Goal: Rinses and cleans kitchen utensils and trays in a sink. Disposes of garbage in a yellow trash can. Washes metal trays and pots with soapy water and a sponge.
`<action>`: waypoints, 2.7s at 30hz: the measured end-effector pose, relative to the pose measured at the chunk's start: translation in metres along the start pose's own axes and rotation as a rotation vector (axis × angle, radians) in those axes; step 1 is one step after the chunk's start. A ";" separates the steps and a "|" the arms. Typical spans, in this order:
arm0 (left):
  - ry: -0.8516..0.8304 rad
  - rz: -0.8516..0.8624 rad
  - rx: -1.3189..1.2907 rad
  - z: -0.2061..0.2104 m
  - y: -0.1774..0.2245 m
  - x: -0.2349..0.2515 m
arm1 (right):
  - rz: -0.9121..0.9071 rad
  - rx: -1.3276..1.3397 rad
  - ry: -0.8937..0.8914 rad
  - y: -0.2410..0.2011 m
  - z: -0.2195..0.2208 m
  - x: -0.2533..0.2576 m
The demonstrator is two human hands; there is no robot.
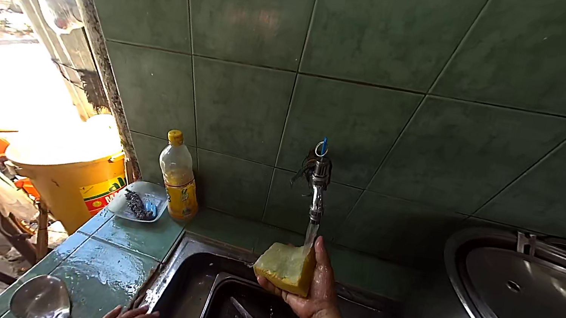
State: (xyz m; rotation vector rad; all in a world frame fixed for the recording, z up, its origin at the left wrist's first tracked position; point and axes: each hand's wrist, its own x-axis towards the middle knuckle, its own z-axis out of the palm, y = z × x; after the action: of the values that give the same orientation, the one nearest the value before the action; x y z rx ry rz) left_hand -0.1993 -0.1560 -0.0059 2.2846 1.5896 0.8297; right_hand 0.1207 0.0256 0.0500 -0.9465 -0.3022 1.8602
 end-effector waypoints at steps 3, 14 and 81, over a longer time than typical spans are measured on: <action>0.209 0.165 -0.030 -0.008 0.038 0.090 | -0.033 -0.129 -0.053 0.003 -0.009 0.001; 0.368 -0.025 -0.175 -0.054 0.210 0.330 | -0.294 -0.668 0.084 0.010 -0.011 -0.006; -0.357 -0.141 -0.368 0.152 0.108 0.068 | -0.320 -1.179 0.075 0.073 -0.131 -0.027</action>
State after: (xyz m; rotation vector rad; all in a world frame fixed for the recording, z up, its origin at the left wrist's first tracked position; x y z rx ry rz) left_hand -0.0112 -0.1161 -0.0539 1.9083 1.2973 0.5804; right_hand 0.1728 -0.0580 -0.0669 -1.5890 -1.5010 1.2452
